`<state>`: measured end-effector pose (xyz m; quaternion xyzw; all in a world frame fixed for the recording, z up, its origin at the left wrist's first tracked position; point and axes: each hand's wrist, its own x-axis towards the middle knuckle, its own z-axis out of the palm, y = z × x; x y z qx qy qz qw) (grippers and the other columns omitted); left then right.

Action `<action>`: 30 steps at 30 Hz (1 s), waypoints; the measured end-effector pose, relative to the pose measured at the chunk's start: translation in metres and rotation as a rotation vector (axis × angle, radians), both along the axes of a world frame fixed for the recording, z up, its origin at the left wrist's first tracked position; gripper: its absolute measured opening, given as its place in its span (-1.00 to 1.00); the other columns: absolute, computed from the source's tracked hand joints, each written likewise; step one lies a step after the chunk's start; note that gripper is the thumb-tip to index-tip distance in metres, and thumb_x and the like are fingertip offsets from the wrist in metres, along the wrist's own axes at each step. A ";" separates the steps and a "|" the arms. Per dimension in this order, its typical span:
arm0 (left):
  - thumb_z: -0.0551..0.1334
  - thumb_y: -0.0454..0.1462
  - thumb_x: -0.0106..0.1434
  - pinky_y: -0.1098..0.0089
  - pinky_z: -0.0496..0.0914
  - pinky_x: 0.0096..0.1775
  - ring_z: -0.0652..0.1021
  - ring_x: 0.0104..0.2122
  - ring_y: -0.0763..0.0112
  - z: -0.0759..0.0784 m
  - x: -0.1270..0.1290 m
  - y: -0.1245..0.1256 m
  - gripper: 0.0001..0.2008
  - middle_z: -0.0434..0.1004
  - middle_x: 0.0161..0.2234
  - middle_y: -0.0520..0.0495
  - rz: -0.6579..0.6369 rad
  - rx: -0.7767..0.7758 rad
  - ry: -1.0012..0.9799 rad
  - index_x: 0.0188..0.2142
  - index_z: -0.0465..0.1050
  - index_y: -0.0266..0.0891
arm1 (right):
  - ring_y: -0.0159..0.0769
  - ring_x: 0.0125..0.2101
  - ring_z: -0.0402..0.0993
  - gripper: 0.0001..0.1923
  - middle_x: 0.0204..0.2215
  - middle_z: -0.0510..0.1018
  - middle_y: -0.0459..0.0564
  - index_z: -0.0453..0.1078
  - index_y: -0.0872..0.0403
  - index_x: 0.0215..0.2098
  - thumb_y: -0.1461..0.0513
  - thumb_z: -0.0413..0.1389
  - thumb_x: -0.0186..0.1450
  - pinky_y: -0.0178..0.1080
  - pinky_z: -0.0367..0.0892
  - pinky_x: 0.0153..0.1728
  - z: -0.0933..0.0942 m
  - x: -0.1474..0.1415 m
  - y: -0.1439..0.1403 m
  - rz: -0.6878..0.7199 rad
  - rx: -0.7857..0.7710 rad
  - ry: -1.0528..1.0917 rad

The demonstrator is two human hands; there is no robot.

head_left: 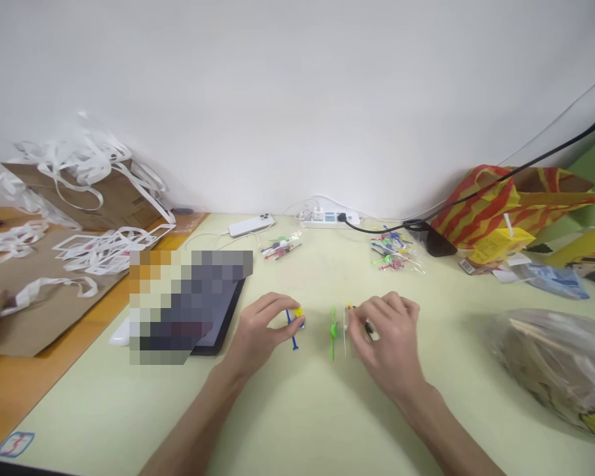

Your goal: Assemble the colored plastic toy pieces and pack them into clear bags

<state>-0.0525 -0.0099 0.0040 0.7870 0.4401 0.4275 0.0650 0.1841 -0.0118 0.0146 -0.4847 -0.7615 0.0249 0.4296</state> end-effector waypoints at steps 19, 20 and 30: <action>0.27 -0.23 0.37 0.22 0.43 -0.03 0.52 -0.09 0.26 -0.020 -0.001 0.007 -0.85 0.54 -0.12 -0.06 -0.144 -0.356 0.218 -0.07 0.51 -0.09 | 0.00 -0.03 0.29 -0.79 -0.05 0.50 0.13 0.54 0.02 -0.48 0.29 0.16 0.31 0.11 0.07 0.02 -0.029 -0.052 -0.004 -0.011 -0.233 -0.379; 0.26 -0.24 0.37 0.24 0.43 -0.03 0.52 -0.08 0.27 -0.020 -0.003 0.008 -0.84 0.53 -0.10 -0.07 -0.154 -0.376 0.202 -0.06 0.51 -0.08 | -0.01 -0.03 0.29 -0.78 -0.06 0.50 0.12 0.53 0.02 -0.49 0.25 0.17 0.32 0.11 0.06 0.02 -0.029 -0.050 -0.004 0.002 -0.228 -0.346; 0.34 -0.21 0.31 0.29 0.50 -0.07 0.58 -0.12 0.30 -0.020 -0.008 0.008 -0.77 0.58 -0.11 -0.08 -0.185 -0.371 0.145 -0.04 0.54 -0.09 | -0.17 -0.12 0.32 -0.79 -0.18 0.48 0.01 0.50 0.01 -0.31 0.18 0.08 0.44 -0.02 0.05 -0.02 -0.014 0.011 0.014 0.134 -0.233 -0.185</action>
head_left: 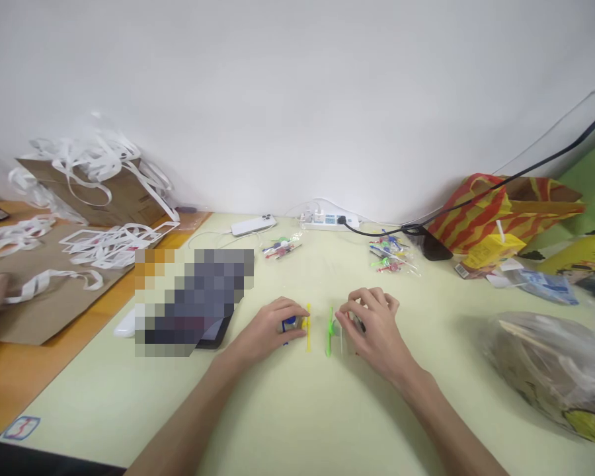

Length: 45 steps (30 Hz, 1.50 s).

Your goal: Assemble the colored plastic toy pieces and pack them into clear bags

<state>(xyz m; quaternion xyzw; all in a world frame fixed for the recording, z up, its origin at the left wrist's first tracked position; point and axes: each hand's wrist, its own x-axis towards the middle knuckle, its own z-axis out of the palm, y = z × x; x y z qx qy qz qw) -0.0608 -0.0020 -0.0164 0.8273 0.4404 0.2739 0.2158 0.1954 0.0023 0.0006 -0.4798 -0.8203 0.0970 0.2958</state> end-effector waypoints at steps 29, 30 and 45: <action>0.24 -0.30 0.37 0.19 0.46 -0.03 0.54 -0.08 0.24 0.015 0.034 -0.017 -0.81 0.57 -0.12 -0.12 0.099 0.248 -0.278 -0.03 0.48 -0.13 | -0.18 -0.18 0.50 -0.79 -0.25 0.64 -0.01 0.54 -0.01 -0.24 0.08 0.33 0.22 -0.14 0.37 -0.10 -0.003 -0.029 -0.007 0.188 -0.556 0.924; 0.26 -0.30 0.36 0.18 0.47 -0.03 0.54 -0.07 0.23 0.015 0.036 -0.018 -0.79 0.57 -0.10 -0.14 0.087 0.257 -0.302 -0.01 0.49 -0.12 | -0.20 -0.20 0.51 -0.77 -0.27 0.63 -0.02 0.53 0.00 -0.23 0.08 0.34 0.21 -0.16 0.39 -0.12 -0.004 -0.031 -0.008 0.202 -0.587 0.976; 0.29 -0.39 0.28 0.14 0.53 0.00 0.60 -0.03 0.20 0.015 0.038 -0.019 -0.77 0.64 -0.12 -0.11 0.133 0.400 -0.305 -0.08 0.48 -0.14 | -0.23 -0.29 0.50 -0.77 -0.33 0.60 -0.02 0.50 0.02 -0.34 0.09 0.12 0.38 -0.20 0.39 -0.19 0.006 -0.037 -0.020 0.131 -0.419 0.703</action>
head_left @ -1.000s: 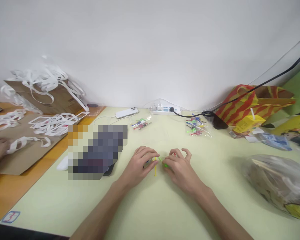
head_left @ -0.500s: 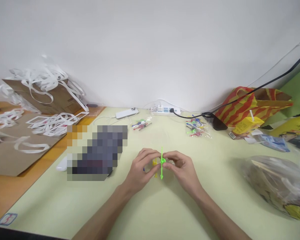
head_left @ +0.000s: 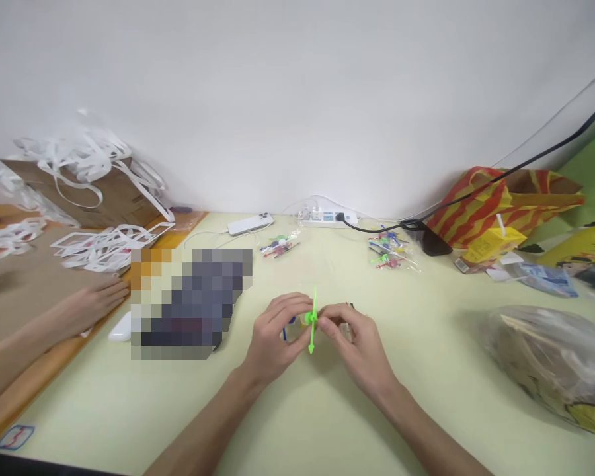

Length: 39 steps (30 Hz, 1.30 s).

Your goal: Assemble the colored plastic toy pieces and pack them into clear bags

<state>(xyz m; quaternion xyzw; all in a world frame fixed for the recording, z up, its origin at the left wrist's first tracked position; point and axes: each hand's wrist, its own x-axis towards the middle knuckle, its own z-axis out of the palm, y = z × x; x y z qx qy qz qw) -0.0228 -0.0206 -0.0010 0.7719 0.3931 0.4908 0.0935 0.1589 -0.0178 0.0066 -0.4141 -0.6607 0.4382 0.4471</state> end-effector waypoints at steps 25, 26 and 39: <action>0.33 -0.40 0.23 0.29 0.42 -0.20 0.55 -0.38 0.40 0.003 0.000 0.002 -0.82 0.61 -0.35 0.01 0.053 0.157 0.288 -0.18 0.47 -0.17 | -0.42 -0.57 0.22 -0.81 -0.57 0.33 -0.16 0.25 0.05 -0.52 0.37 0.03 0.24 -0.32 0.14 -0.47 -0.004 0.023 0.009 -0.026 0.412 -0.494; 0.33 -0.41 0.23 0.30 0.41 -0.20 0.55 -0.39 0.41 0.004 -0.001 0.003 -0.83 0.61 -0.36 0.02 0.057 0.161 0.268 -0.20 0.48 -0.17 | -0.42 -0.57 0.22 -0.82 -0.56 0.34 -0.15 0.26 0.05 -0.51 0.38 0.04 0.24 -0.32 0.14 -0.48 -0.004 0.030 0.013 -0.067 0.446 -0.490; 0.35 -0.27 0.30 0.17 0.34 0.00 0.50 -0.11 0.24 -0.012 0.004 0.013 -0.84 0.59 -0.19 -0.02 0.013 -0.224 0.470 -0.11 0.55 -0.12 | -0.31 -0.40 0.35 -0.78 -0.47 0.47 -0.07 0.45 0.06 -0.28 0.33 0.00 0.45 -0.21 0.20 -0.25 0.011 0.046 0.044 0.297 0.654 -0.685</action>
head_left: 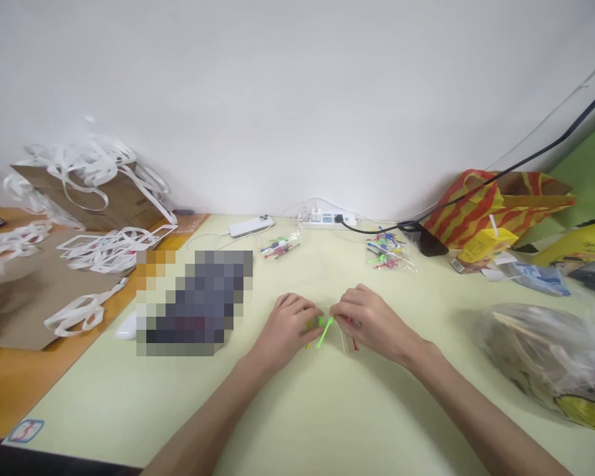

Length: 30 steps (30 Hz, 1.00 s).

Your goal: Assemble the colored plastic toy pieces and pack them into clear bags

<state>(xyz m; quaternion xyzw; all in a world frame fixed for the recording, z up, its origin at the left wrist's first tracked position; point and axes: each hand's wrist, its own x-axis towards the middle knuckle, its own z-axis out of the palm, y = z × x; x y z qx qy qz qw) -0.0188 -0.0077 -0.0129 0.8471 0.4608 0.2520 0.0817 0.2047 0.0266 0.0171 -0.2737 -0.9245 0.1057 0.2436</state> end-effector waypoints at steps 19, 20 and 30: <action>0.36 -0.15 0.29 0.09 0.31 0.10 0.45 0.02 0.17 -0.004 -0.016 -0.004 -0.64 0.54 -0.02 -0.05 0.063 -0.033 0.042 0.06 0.48 -0.08 | -0.20 -0.20 0.39 -0.78 -0.27 0.60 -0.01 0.51 0.01 -0.15 0.35 0.03 0.44 -0.16 0.12 -0.17 0.002 -0.001 0.019 -0.104 -0.073 -0.196; 0.36 -0.16 0.29 0.09 0.31 0.10 0.46 0.02 0.17 -0.005 -0.016 -0.003 -0.65 0.54 -0.02 -0.06 0.061 -0.030 0.031 0.06 0.48 -0.07 | -0.20 -0.21 0.39 -0.79 -0.28 0.60 -0.02 0.51 0.01 -0.18 0.32 0.03 0.44 -0.16 0.13 -0.17 0.003 0.005 0.017 -0.144 -0.104 -0.167; 0.32 -0.20 0.33 0.10 0.31 0.10 0.47 -0.04 0.23 -0.001 -0.014 -0.001 -0.86 0.54 -0.07 -0.05 0.018 0.041 0.013 -0.12 0.52 -0.10 | -0.06 -0.03 0.32 -0.72 -0.07 0.54 0.03 0.45 -0.06 -0.04 0.05 0.24 0.32 0.03 0.10 0.02 -0.021 0.022 -0.017 -0.230 -0.171 -0.086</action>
